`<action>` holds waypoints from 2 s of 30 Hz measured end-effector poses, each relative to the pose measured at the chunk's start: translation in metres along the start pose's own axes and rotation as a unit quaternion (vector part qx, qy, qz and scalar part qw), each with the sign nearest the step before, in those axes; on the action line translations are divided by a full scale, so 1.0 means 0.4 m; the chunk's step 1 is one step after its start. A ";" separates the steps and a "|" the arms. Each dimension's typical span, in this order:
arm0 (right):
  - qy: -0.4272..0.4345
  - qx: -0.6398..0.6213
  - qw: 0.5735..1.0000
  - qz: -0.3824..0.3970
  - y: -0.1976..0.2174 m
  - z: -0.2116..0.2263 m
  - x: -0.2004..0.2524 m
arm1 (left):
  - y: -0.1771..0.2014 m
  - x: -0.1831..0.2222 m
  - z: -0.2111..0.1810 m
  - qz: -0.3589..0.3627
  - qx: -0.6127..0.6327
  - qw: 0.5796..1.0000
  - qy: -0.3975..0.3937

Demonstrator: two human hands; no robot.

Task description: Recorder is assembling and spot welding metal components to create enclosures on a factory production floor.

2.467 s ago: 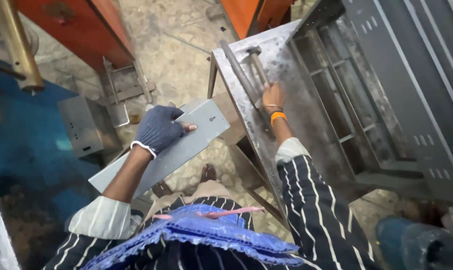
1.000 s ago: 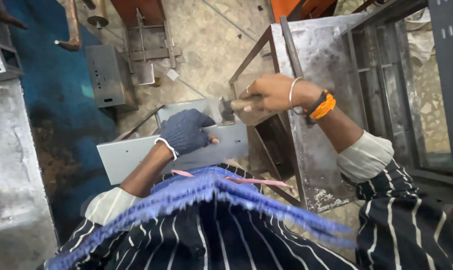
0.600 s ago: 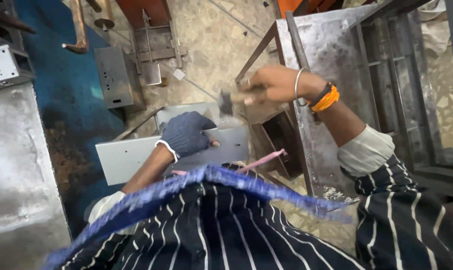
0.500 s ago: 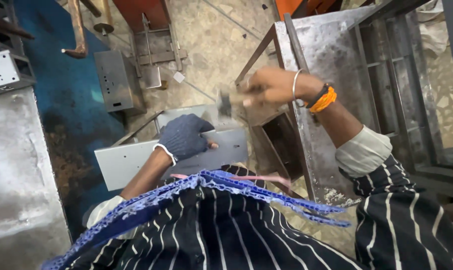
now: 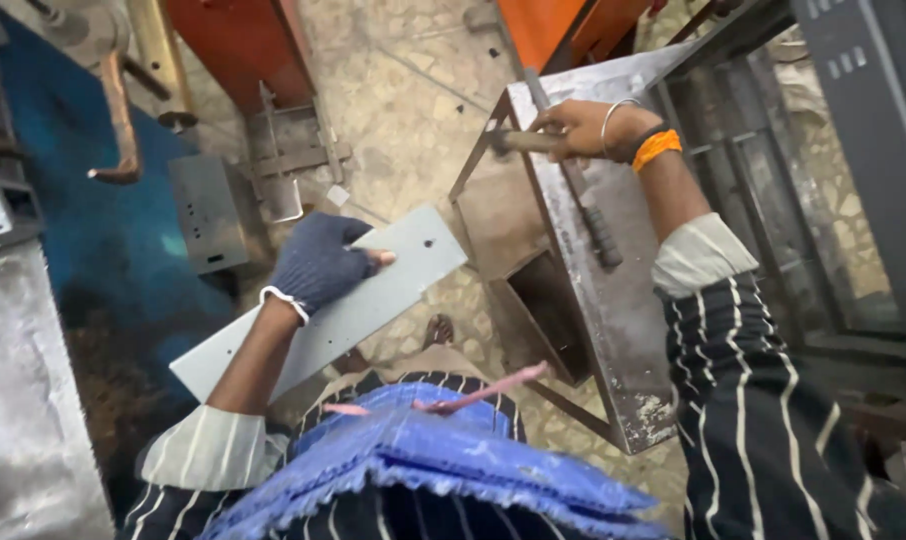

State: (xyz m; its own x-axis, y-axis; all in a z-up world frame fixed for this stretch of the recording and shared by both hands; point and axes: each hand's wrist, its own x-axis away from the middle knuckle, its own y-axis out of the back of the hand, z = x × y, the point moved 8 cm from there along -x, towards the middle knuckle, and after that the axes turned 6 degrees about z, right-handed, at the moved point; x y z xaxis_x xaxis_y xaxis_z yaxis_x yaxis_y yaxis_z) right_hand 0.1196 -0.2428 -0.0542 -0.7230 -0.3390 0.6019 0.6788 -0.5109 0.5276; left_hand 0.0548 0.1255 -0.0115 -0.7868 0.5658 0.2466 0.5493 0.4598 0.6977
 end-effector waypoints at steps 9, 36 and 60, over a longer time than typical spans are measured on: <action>-0.165 -0.040 0.937 -0.305 0.057 -0.626 -0.098 | 0.035 -0.027 0.007 -0.088 0.099 0.990 0.040; 0.161 -0.472 0.865 0.062 -0.497 0.357 -0.166 | -0.064 0.099 0.165 -0.367 0.589 0.712 0.112; 0.196 -0.377 0.905 0.023 -0.480 0.742 -0.381 | 0.208 0.204 0.477 -0.350 0.607 0.713 0.022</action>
State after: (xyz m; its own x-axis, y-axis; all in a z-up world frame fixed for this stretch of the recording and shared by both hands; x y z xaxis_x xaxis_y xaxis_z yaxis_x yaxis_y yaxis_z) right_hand 0.1376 0.1412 -0.0694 -0.7866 -0.5524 0.2761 0.5352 -0.8328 -0.1415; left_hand 0.0899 0.3407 -0.0616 -0.9812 -0.1031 0.1632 -0.1648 0.8877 -0.4298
